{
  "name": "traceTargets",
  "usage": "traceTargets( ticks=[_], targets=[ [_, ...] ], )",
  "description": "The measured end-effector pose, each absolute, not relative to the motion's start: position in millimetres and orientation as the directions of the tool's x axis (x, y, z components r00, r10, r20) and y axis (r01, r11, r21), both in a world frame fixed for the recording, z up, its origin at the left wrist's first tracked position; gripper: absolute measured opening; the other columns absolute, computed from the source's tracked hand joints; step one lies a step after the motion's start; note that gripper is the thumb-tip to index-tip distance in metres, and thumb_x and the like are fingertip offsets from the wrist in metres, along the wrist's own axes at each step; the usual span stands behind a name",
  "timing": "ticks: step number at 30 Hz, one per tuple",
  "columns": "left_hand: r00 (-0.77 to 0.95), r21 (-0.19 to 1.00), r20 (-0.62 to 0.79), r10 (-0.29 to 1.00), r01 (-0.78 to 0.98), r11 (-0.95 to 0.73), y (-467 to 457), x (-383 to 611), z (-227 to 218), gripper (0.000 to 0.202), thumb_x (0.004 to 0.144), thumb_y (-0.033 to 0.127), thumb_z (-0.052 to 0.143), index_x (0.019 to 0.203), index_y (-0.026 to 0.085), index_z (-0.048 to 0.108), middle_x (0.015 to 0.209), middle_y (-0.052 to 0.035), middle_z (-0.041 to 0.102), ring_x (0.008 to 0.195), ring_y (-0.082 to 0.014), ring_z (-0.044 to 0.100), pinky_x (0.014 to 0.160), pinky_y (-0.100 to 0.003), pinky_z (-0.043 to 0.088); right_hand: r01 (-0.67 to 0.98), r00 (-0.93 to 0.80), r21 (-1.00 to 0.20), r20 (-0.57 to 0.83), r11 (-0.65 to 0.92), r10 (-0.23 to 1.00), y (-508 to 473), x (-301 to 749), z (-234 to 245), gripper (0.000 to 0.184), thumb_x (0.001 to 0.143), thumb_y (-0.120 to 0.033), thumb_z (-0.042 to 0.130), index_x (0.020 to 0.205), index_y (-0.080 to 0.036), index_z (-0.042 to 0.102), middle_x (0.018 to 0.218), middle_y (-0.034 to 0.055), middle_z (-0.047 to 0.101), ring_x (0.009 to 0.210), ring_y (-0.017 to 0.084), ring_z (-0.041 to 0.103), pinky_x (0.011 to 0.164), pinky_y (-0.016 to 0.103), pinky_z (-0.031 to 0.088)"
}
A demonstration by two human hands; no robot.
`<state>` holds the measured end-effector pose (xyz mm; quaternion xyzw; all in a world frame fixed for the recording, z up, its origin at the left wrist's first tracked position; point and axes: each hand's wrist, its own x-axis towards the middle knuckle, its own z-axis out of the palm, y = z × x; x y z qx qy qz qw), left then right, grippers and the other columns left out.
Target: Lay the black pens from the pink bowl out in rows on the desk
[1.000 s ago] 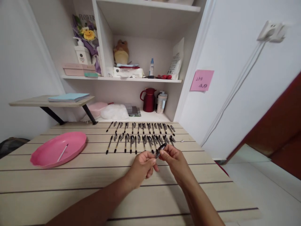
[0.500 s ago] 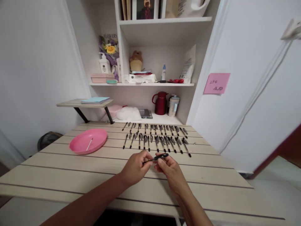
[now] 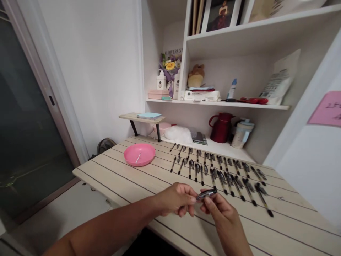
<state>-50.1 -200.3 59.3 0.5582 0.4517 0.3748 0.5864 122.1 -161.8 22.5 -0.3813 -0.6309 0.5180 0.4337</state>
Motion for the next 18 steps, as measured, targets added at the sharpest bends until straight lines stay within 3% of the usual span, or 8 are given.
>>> traceTargets(
  ticks=[5,8,10,12,14,18],
  targets=[
    [0.230,0.975,-0.070,0.971,0.220,0.018,-196.5,-48.2,48.2,0.023,0.075,0.028,0.045,0.088,0.016,0.059,0.056,0.0032,0.054,0.034,-0.0061,0.039,0.039,-0.021,0.034,-0.006,-0.310,-0.991,0.126,0.131,0.942,-160.6,106.8,17.9,0.029,0.073,-0.048,0.057,0.081,-0.020,0.058,0.066,0.0012,0.060,0.059,0.015,0.052,0.057,0.027,0.043],
    [0.144,0.939,-0.020,0.989,0.344,-0.032,-183.3,-65.4,55.8,0.028,0.075,0.028,0.043,0.093,0.018,0.061,0.059,0.0024,0.057,0.040,-0.0084,0.046,0.043,-0.021,0.037,-0.015,-0.340,-0.998,0.069,0.068,0.938,-153.0,117.7,19.9,0.041,0.064,-0.047,0.065,0.095,-0.020,0.058,0.080,0.0052,0.065,0.062,0.017,0.057,0.058,0.031,0.046],
    [-0.028,0.845,0.120,0.992,0.528,-0.087,-169.8,-92.1,71.6,0.026,0.074,0.028,0.046,0.091,0.017,0.063,0.068,-0.0001,0.062,0.055,-0.0108,0.054,0.051,-0.021,0.039,0.038,-0.298,-0.999,0.017,0.030,0.954,-143.2,138.9,19.2,0.051,0.059,-0.047,0.068,0.101,-0.020,0.057,0.085,0.0076,0.067,0.063,0.019,0.059,0.058,0.033,0.047],
    [-0.261,0.650,0.209,0.942,0.757,0.065,-155.3,-129.8,91.2,0.022,0.073,0.026,0.048,0.082,0.019,0.066,0.078,-0.0008,0.066,0.068,-0.0128,0.056,0.060,-0.021,0.040,0.134,-0.222,-0.991,-0.029,0.001,0.975,-129.9,169.7,13.8,0.046,0.057,-0.047,0.068,0.094,-0.020,0.062,0.081,0.0081,0.068,0.064,0.020,0.059,0.060,0.033,0.048],
    [-0.378,0.585,0.204,0.903,0.786,0.197,-144.0,-170.7,107.0,0.021,0.073,0.024,0.047,0.078,0.017,0.066,0.079,-0.0039,0.067,0.071,-0.0158,0.057,0.062,-0.023,0.039,0.220,-0.166,-0.975,-0.060,-0.023,0.984,-113.7,205.8,4.3,0.041,0.057,-0.048,0.067,0.088,-0.021,0.065,0.082,0.0079,0.069,0.063,0.020,0.060,0.059,0.032,0.049],
    [-0.513,0.469,0.183,0.839,0.796,0.384,-136.6,-226.2,113.9,0.017,0.070,0.021,0.051,0.059,0.012,0.061,0.057,-0.0091,0.061,0.065,-0.0214,0.056,0.063,-0.028,0.037,0.380,-0.014,-0.924,-0.052,-0.043,0.999,-75.1,274.3,-14.7,0.033,0.055,-0.049,0.063,0.074,-0.023,0.068,0.078,0.0102,0.070,0.060,0.023,0.062,0.050,0.033,0.048]
  ],
)
